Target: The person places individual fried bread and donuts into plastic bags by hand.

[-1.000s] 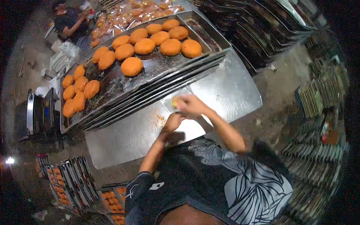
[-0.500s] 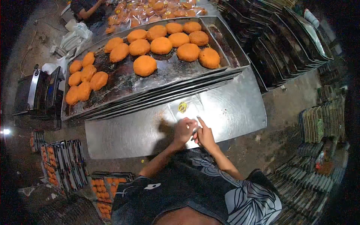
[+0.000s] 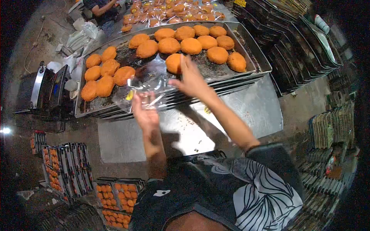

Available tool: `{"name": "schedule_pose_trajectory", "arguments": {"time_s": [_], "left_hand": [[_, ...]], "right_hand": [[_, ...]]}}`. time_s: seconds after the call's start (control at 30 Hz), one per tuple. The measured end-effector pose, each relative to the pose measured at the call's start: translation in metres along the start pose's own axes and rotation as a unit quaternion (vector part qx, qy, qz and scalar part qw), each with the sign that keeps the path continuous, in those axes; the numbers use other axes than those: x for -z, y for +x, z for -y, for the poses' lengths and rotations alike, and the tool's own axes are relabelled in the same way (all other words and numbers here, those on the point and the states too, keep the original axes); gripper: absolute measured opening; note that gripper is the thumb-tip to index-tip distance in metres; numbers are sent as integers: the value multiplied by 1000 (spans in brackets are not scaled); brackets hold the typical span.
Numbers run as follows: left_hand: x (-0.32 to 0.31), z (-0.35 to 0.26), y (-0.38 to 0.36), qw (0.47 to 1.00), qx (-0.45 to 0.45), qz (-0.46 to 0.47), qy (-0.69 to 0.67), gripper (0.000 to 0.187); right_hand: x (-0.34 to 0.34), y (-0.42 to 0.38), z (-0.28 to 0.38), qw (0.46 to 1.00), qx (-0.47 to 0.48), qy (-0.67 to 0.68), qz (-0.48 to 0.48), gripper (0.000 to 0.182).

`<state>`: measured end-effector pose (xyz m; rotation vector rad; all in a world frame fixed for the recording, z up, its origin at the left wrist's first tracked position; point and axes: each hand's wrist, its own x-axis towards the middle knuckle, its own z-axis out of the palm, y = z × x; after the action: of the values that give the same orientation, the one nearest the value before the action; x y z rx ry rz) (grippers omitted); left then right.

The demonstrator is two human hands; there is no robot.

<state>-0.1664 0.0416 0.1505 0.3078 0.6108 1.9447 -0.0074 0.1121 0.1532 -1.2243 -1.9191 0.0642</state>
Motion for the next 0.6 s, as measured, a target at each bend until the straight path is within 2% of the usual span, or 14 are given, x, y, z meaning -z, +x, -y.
{"name": "schedule_pose_trajectory", "arguments": {"time_s": [0.03,0.07,0.1,0.17,0.2,0.27,0.3,0.37,0.43,0.5,0.53,0.57,0.6], "left_hand": [[3,-9,7,1000,-3,4,-13,26],[1,-17,11,999,19,1,-35,27],[-1,-24,14,998,41,-3,-57,29],[2,-33,22,997,38,1,-64,30],[3,-37,26,997,15,-6,-78,32],[-3,-35,27,994,-2,-41,-105,33],[-4,-27,24,994,6,-40,-104,33],[-8,-6,12,984,88,99,-122,37],[-20,16,0,988,95,100,-75,38],[-43,25,-17,993,106,57,11,39],[-56,27,-34,989,120,77,25,38],[-59,31,-38,989,119,82,22,38],[-59,36,-42,964,243,9,-111,37]], "right_hand": [[-5,21,0,966,-87,-194,150,82],[-28,34,-23,952,-97,-175,231,84],[-38,47,-37,957,-155,-62,237,78],[-31,47,-38,980,-147,45,128,65],[-15,32,-22,991,-84,96,47,56],[23,-4,28,994,27,81,-66,55],[34,-17,44,992,81,74,-57,59],[45,-20,61,977,205,22,-48,58],[48,-25,55,986,161,-5,-44,53],[67,-50,57,988,154,-7,-27,48],[67,-62,50,976,199,-21,-82,44],[72,-61,47,975,202,-24,-85,44],[76,-61,44,985,147,-19,-86,45]]}}
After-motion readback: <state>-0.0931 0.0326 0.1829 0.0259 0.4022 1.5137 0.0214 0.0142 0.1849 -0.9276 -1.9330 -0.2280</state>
